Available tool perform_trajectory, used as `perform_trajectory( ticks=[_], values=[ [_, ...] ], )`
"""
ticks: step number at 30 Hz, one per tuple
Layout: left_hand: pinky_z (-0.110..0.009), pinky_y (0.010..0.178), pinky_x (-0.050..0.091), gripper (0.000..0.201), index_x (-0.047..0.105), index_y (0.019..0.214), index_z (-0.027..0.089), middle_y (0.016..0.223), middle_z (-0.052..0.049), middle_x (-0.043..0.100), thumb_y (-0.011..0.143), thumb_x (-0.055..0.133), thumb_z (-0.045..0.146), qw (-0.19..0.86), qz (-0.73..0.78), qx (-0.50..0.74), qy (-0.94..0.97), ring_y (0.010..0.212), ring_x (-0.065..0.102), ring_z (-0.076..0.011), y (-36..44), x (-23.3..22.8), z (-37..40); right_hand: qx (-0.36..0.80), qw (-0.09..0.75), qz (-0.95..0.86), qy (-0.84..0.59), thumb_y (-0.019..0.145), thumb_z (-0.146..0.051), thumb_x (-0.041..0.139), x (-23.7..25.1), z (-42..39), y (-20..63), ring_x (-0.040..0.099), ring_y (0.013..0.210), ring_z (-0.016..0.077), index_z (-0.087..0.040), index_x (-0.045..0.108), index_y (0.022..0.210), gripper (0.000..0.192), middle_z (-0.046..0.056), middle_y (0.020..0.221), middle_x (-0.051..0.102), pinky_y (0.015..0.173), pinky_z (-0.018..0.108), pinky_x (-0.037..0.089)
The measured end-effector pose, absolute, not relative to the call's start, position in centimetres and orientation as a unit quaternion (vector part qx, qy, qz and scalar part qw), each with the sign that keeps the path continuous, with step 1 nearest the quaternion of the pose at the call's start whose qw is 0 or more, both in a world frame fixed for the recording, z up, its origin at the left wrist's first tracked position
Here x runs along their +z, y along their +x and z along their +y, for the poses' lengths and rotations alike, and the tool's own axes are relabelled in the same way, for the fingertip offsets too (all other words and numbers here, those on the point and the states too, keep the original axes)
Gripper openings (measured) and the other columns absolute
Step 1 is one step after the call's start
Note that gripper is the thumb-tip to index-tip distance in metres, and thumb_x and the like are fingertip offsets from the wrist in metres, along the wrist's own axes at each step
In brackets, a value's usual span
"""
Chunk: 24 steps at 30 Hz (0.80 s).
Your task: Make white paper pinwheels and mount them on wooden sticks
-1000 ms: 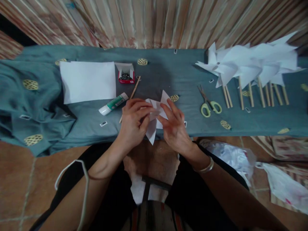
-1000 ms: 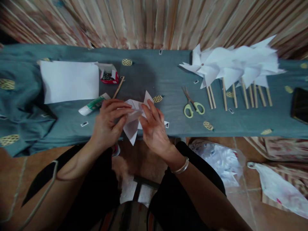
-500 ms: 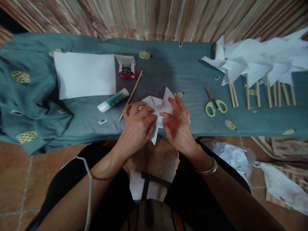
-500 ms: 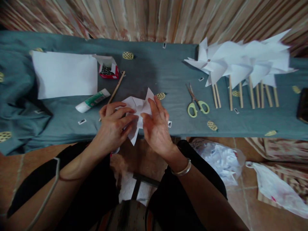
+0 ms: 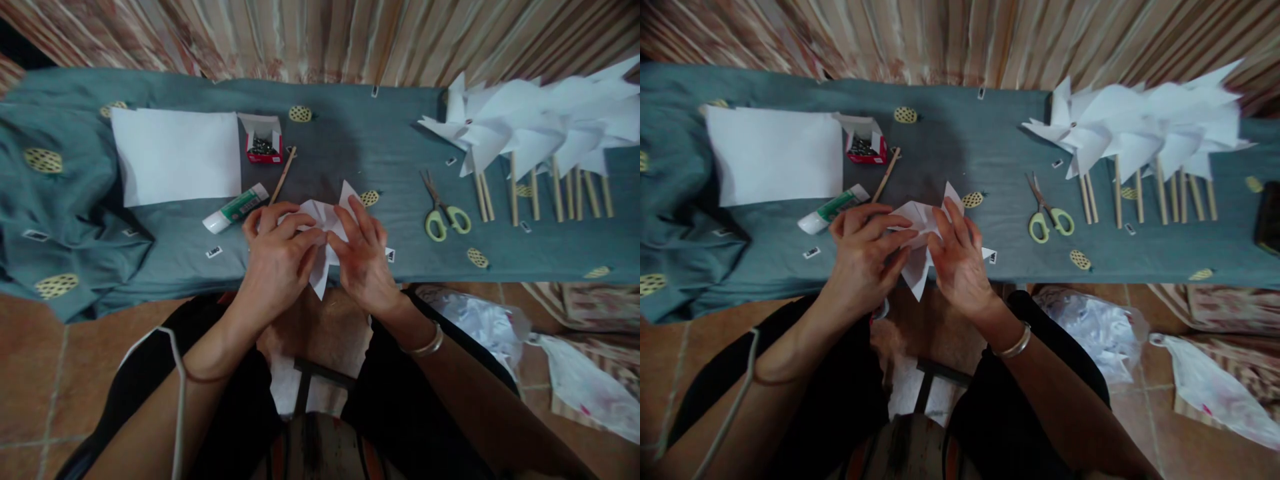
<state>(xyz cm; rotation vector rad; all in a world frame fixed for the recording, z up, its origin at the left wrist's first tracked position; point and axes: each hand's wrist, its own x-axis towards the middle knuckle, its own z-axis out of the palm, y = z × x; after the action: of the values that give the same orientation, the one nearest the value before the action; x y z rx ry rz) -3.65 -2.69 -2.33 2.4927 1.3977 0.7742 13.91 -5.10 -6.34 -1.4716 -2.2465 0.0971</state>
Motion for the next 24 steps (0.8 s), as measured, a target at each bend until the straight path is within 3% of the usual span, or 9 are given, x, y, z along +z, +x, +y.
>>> perform_trajectory(
  ticks=[11, 16, 19, 24],
  values=[
    [-0.053, 0.105, 0.037, 0.018, 0.067, 0.101, 0.034, 0.111, 0.002, 0.07, 0.095, 0.051, 0.034, 0.114, 0.503, 0.303, 0.801, 0.123, 0.051, -0.0261, -3.6, -0.2, -2.2, 0.042, 0.214, -0.826, -0.52, 0.1, -0.013, 0.027, -7.4, -5.5, 13.0, 0.018, 0.152, 0.0174, -0.028, 0.027, 0.149, 0.051, 0.005, 0.152, 0.045, 0.119, 0.046, 0.029],
    [-0.055, 0.106, 0.035, 0.016, 0.067, 0.099, 0.031, 0.112, 0.0, 0.07, 0.094, 0.052, 0.028, 0.122, 0.505, 0.285, 0.806, 0.124, 0.051, -0.0287, -3.3, -0.7, -1.9, 0.076, 0.253, -0.801, -0.537, 0.093, -0.011, 0.038, -6.7, -5.5, 13.8, 0.016, 0.152, 0.0262, -0.038, 0.043, 0.139, 0.053, -0.001, 0.155, 0.039, 0.116, 0.055, 0.031],
    [-0.056, 0.106, 0.034, 0.017, 0.067, 0.099, 0.03, 0.112, 0.001, 0.071, 0.092, 0.053, 0.025, 0.126, 0.509, 0.273, 0.807, 0.124, 0.051, -0.0289, -3.3, -0.8, -1.9, 0.103, 0.264, -0.789, -0.545, 0.09, -0.01, 0.043, -6.4, -5.3, 14.6, 0.013, 0.152, 0.0337, -0.037, 0.055, 0.13, 0.05, -0.003, 0.159, 0.029, 0.115, 0.06, 0.029],
    [-0.056, 0.106, 0.033, 0.017, 0.067, 0.099, 0.03, 0.111, 0.0, 0.071, 0.089, 0.056, 0.022, 0.137, 0.514, 0.278, 0.8, 0.123, 0.052, -0.0294, -3.3, -1.0, -1.7, 0.094, 0.282, -0.776, -0.557, 0.093, -0.013, 0.044, -6.5, -5.0, 14.7, 0.018, 0.151, 0.0325, -0.033, 0.062, 0.122, 0.04, -0.002, 0.157, 0.031, 0.115, 0.059, 0.033]
  ],
)
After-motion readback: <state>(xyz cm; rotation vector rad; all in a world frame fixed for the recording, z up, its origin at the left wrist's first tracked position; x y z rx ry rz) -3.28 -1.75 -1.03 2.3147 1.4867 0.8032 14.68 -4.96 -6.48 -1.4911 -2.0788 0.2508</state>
